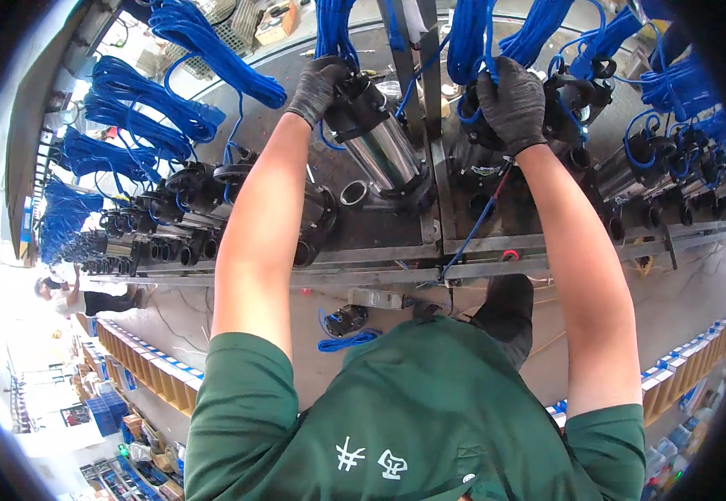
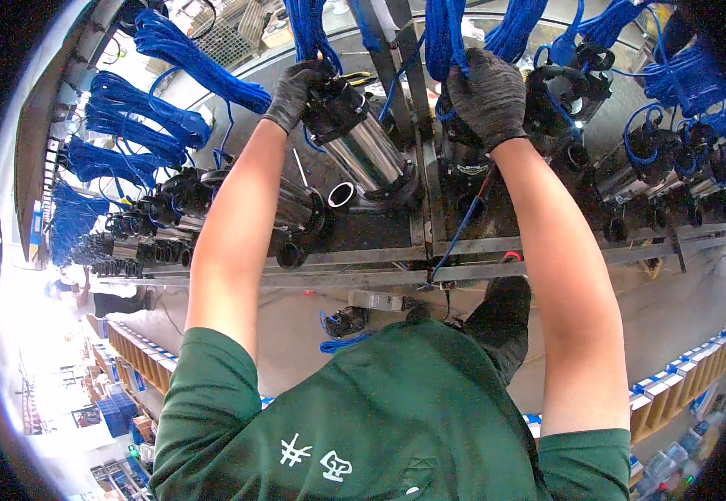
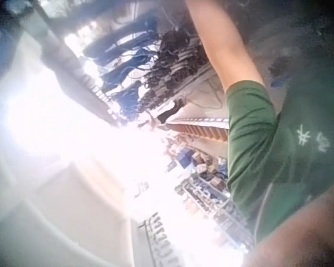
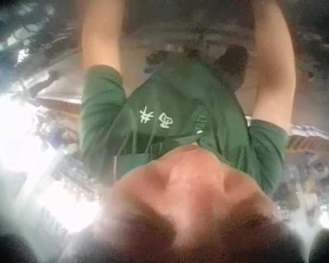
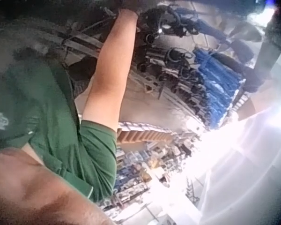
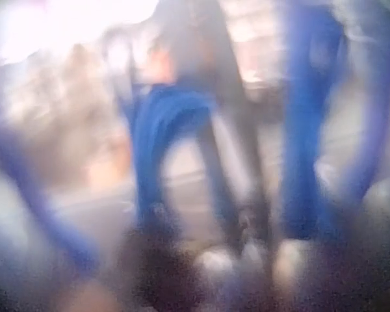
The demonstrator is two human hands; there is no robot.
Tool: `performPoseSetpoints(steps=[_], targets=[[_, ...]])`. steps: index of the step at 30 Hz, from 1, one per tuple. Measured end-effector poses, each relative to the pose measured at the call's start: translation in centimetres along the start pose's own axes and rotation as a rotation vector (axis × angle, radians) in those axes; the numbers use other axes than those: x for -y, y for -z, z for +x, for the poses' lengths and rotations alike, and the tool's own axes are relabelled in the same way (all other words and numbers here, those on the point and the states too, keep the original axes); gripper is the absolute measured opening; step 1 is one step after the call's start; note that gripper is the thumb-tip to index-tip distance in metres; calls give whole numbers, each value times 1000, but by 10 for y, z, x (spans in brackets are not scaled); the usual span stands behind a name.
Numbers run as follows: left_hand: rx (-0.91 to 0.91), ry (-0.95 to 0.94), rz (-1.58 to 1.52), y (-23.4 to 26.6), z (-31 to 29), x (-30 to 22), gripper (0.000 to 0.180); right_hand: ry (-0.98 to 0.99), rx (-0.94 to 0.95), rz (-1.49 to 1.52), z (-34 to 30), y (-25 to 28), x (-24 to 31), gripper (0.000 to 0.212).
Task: The person assembles water pumps on a production line by placing a small white component into the top of each unit, pressing a black cap onto the motor body, and fitting blue power cables onto the rack hangers. They move along a long row of pumps, performing these actions one unit at a time.
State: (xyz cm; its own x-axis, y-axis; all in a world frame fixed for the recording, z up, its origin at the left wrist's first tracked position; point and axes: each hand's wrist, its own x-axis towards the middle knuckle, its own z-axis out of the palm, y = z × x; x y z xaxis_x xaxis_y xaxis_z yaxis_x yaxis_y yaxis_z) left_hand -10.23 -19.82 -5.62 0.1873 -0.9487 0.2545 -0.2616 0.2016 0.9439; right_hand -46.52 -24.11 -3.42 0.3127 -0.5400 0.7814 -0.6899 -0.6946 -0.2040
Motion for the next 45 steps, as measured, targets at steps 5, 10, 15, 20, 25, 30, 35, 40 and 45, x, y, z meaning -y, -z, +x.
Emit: performPoseSetpoints(steps=[5, 10, 15, 20, 25, 30, 35, 40, 45], targets=[[13, -1, -41, 2, 5, 4, 21, -13, 61, -6, 1, 3, -1, 31], [5, 44, -75, 5, 10, 9, 25, -33, 26, -10, -1, 2, -4, 30], [43, 0, -3, 11, 14, 11, 27, -28, 41, 0, 1, 4, -3, 29], [31, -19, 57, 6, -4, 4, 29, -25, 36, 28, 0, 3, -4, 27], [-8, -396, 266, -35, -68, -30, 15, -72, 84, 11, -2, 0, -8, 27], [160, -770, 976, -86, -174, -117, 35, -34, 50, -8, 0, 1, -7, 29], [385, -754, 1156, -108, -235, -127, 45, -46, 88, 14, 4, 3, -1, 29], [644, -743, 884, -110, -190, -147, 37, -63, 78, -27, 2, 3, 4, 29], [452, -632, 1069, -133, -162, -138, 34, -24, 56, -99, 0, 0, -2, 28]])
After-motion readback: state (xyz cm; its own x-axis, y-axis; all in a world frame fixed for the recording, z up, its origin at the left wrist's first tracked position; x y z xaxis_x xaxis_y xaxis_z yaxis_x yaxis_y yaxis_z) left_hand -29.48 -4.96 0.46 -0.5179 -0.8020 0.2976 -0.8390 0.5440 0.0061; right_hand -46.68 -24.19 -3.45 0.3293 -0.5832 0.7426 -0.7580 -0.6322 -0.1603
